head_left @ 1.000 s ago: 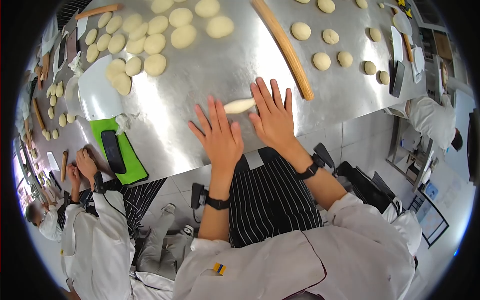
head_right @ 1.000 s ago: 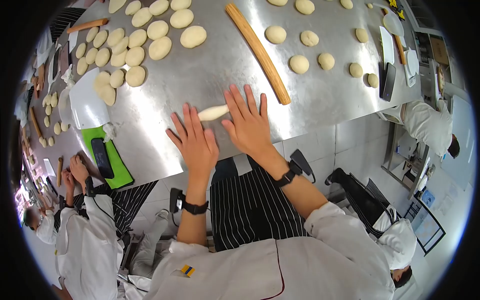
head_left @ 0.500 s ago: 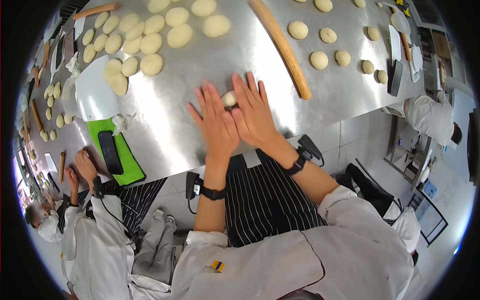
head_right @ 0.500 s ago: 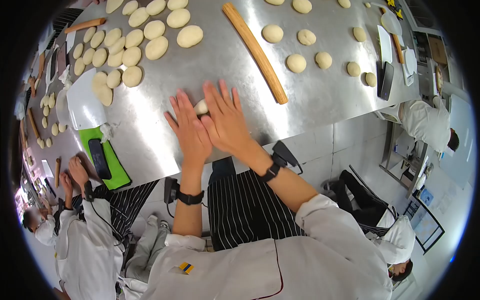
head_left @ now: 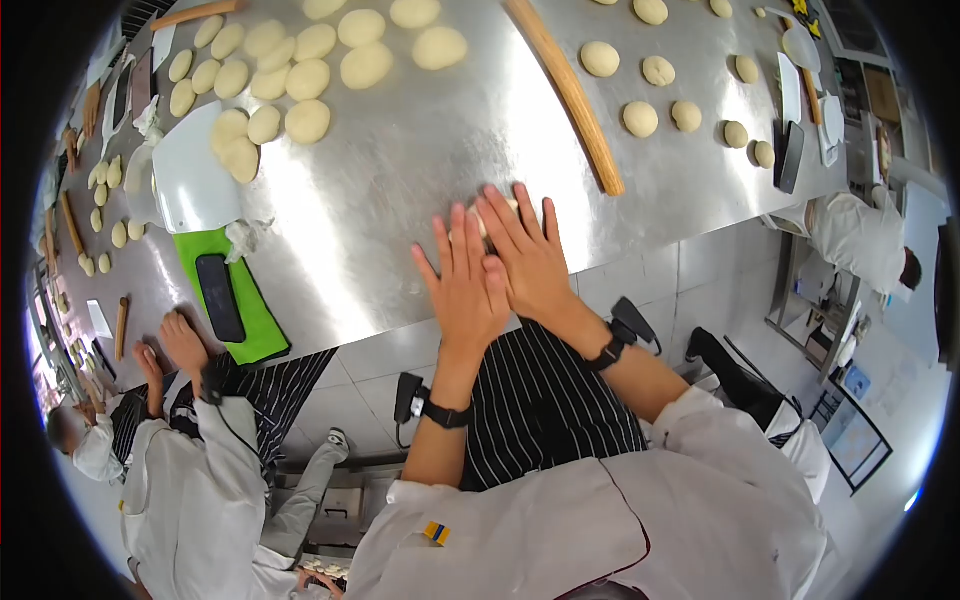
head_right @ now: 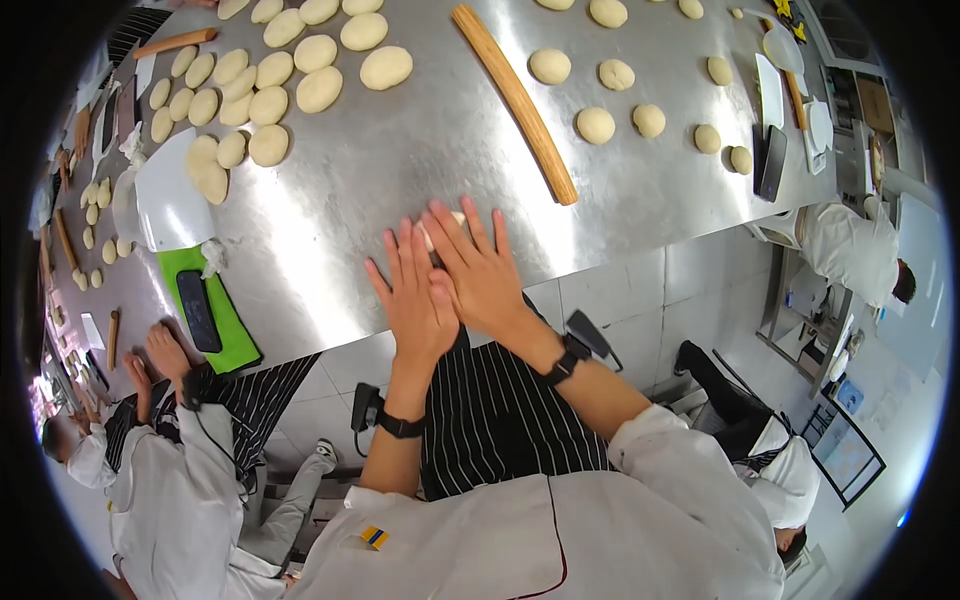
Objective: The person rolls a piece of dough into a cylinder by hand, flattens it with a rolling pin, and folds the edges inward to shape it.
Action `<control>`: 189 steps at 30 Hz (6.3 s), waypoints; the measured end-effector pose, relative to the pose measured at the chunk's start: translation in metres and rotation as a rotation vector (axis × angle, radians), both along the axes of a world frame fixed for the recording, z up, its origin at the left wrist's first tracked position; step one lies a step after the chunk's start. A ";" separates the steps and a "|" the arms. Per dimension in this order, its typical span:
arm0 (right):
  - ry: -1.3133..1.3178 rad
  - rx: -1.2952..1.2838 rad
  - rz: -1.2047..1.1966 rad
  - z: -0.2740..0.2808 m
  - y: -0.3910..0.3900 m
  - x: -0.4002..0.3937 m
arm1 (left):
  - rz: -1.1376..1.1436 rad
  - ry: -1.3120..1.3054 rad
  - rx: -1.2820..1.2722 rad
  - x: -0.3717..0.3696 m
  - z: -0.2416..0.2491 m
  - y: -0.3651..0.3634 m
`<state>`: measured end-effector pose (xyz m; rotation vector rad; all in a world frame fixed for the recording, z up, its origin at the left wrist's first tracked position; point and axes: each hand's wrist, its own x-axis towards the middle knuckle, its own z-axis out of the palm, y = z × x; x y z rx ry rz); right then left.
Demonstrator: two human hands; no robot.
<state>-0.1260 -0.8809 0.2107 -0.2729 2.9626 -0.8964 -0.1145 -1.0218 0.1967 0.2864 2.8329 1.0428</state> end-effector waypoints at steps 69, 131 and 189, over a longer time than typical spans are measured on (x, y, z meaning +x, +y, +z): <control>0.087 0.082 -0.024 -0.008 0.004 -0.069 | -0.044 0.064 -0.162 -0.095 0.006 0.003; 0.094 -0.102 -0.174 0.005 0.022 -0.047 | 0.147 0.106 -0.041 -0.047 0.004 -0.029; 0.042 0.177 -0.103 -0.002 0.023 -0.060 | 0.037 0.055 -0.267 -0.053 0.006 -0.028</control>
